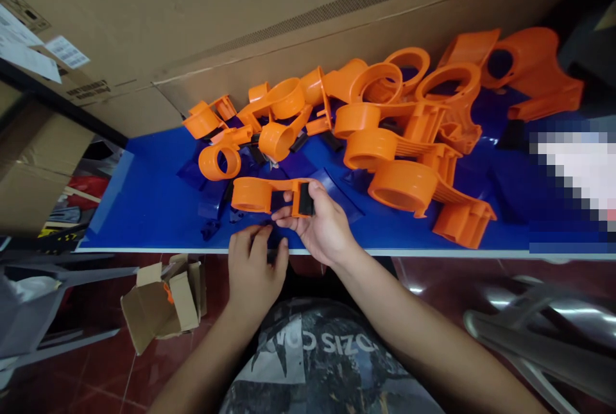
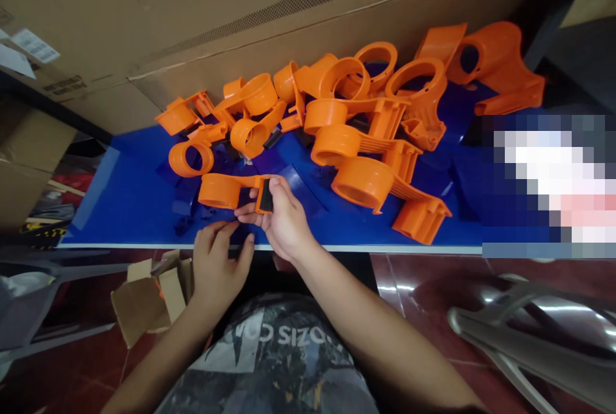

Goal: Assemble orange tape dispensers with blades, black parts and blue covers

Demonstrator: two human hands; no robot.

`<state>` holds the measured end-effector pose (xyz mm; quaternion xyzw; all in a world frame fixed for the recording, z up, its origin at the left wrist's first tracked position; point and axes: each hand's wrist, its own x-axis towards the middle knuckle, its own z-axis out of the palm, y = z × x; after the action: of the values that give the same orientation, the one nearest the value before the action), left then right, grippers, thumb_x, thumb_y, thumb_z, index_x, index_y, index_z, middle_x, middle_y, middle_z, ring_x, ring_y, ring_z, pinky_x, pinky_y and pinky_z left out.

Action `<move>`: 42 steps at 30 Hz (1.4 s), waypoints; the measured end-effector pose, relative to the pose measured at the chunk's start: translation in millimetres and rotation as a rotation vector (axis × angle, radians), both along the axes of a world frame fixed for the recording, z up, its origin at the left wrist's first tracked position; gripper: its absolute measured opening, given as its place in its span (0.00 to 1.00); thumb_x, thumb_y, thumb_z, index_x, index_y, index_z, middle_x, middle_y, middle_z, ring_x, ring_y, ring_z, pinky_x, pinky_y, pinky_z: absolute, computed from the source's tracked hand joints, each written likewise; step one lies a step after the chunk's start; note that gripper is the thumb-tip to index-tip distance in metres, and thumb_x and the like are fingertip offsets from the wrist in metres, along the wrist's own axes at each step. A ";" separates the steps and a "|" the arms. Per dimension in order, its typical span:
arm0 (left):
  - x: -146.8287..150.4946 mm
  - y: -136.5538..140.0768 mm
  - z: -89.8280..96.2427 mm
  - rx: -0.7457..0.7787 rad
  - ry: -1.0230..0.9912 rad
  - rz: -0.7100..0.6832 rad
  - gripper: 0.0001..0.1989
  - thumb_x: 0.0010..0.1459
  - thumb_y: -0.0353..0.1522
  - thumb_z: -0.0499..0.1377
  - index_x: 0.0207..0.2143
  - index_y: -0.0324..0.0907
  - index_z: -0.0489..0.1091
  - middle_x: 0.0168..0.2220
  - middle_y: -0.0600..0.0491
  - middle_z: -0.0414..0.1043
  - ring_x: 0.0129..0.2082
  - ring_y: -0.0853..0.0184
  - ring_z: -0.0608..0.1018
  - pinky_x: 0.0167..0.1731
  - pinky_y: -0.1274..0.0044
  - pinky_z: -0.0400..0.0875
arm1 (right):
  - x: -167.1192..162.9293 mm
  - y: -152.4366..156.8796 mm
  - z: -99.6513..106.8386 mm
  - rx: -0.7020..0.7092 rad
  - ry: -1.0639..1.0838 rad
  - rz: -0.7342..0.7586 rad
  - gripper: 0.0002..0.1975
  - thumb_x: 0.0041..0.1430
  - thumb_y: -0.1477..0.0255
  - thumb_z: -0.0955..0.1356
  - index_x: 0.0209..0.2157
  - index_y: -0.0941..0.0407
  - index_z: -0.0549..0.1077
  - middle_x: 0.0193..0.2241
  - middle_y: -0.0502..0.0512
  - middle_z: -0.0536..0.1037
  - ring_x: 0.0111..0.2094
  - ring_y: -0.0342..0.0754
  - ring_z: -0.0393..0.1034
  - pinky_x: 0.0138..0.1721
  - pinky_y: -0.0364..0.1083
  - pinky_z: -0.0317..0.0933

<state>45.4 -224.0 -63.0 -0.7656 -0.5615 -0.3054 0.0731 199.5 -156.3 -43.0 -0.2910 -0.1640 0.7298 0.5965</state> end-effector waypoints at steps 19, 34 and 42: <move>-17.0 22.1 -1.4 -0.139 -0.028 0.028 0.09 0.70 0.33 0.63 0.50 0.39 0.76 0.48 0.40 0.79 0.47 0.51 0.80 0.48 0.60 0.75 | 0.5 3.7 -7.7 -0.016 0.049 -0.007 0.18 0.69 0.52 0.72 0.45 0.53 0.76 0.36 0.52 0.83 0.37 0.53 0.87 0.43 0.51 0.81; -27.9 26.4 -4.7 -0.130 -0.026 -0.036 0.11 0.75 0.34 0.58 0.52 0.38 0.75 0.48 0.39 0.82 0.49 0.52 0.82 0.49 0.61 0.77 | 1.1 3.9 -6.8 -0.031 0.050 0.001 0.19 0.70 0.52 0.72 0.45 0.54 0.78 0.36 0.52 0.83 0.37 0.52 0.87 0.42 0.49 0.81; -33.5 29.4 -11.8 -0.043 -0.030 0.006 0.16 0.76 0.30 0.52 0.57 0.35 0.73 0.42 0.39 0.83 0.41 0.55 0.83 0.45 0.64 0.77 | 0.8 3.4 -5.3 -0.026 0.038 0.001 0.18 0.71 0.52 0.71 0.44 0.54 0.78 0.35 0.51 0.83 0.38 0.52 0.87 0.43 0.49 0.81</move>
<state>11.9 -194.5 -74.9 -0.7606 -0.5713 -0.3044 0.0490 200.2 -152.9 -48.3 -0.2850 -0.1433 0.7374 0.5954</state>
